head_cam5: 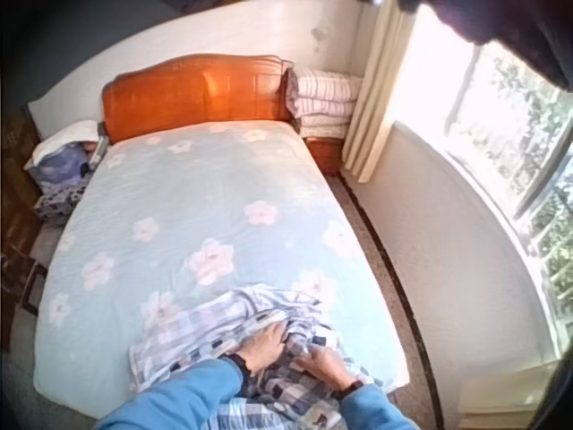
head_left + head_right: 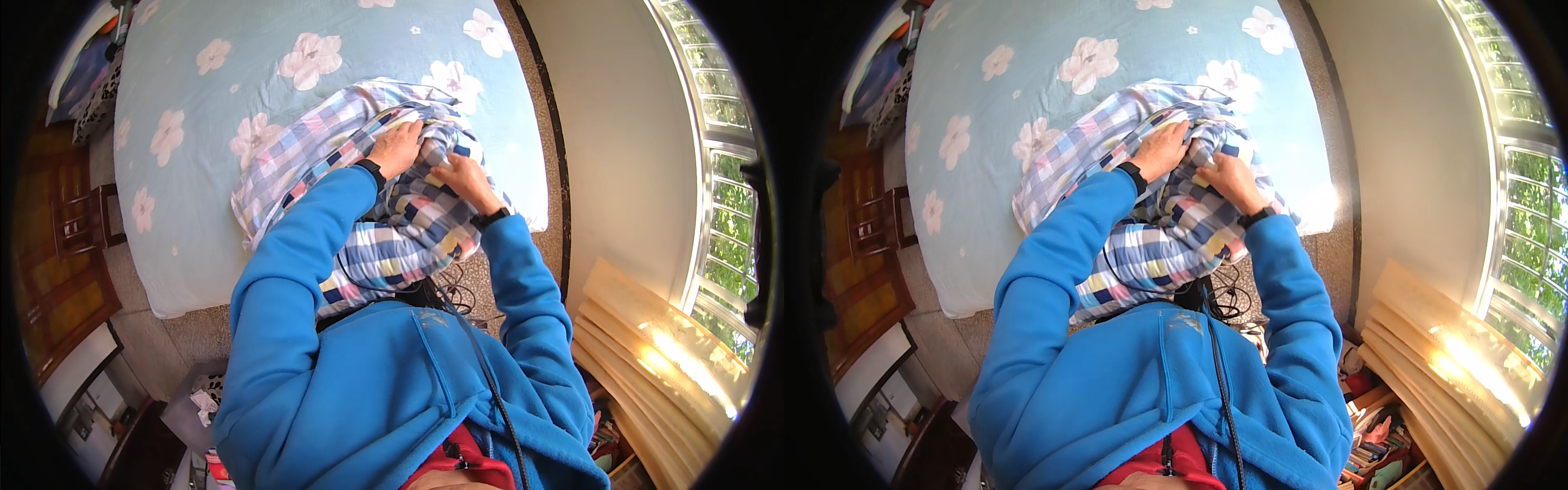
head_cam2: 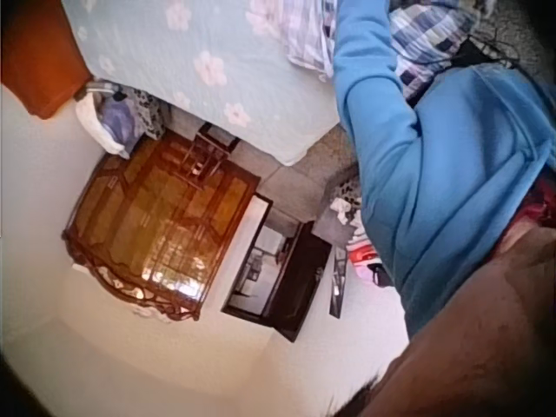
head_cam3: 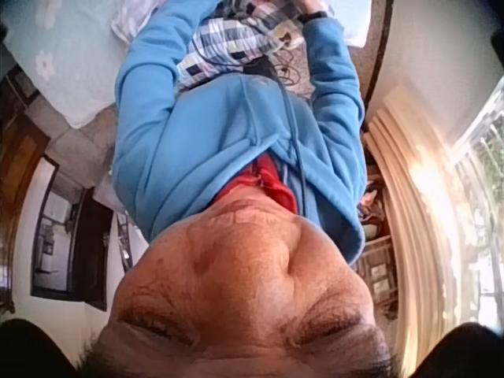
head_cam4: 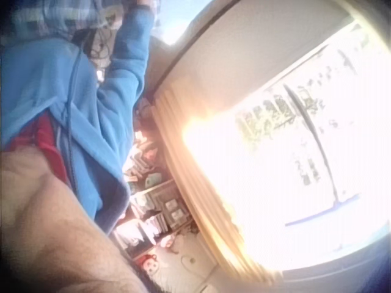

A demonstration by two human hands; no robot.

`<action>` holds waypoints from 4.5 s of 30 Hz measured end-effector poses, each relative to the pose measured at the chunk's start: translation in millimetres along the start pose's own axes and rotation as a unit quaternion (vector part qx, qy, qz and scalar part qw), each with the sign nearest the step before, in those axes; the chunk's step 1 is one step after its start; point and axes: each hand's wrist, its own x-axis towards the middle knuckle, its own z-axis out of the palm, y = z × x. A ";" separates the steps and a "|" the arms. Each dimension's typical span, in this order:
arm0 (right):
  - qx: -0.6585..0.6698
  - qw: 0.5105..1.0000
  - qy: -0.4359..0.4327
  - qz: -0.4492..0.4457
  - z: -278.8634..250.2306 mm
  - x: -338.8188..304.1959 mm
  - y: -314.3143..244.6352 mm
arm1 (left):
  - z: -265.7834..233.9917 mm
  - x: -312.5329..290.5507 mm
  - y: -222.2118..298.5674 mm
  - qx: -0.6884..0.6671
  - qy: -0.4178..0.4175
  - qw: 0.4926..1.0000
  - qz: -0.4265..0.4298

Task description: The person folds a multicolored checkered blanket on a bed. They repeatedly smooth, align, and fold the blanket into a compact shape, then unfold and refold it several times before leaving it partially folded on the bed.

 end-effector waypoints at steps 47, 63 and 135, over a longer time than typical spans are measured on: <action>-0.137 0.967 0.023 -0.214 30.5 -17.5 -36.0 | -59.5 -453.0 -95.5 -0.386 0.214 0.652 -0.617; -0.082 0.956 0.282 0.005 -41.2 -52.9 110.3 | -47.6 -416.4 -132.6 -0.728 0.110 0.480 -0.476; 0.079 0.917 -0.177 -0.348 207.1 -16.2 -241.8 | -169.8 -306.2 -46.3 -0.191 0.331 0.923 -0.034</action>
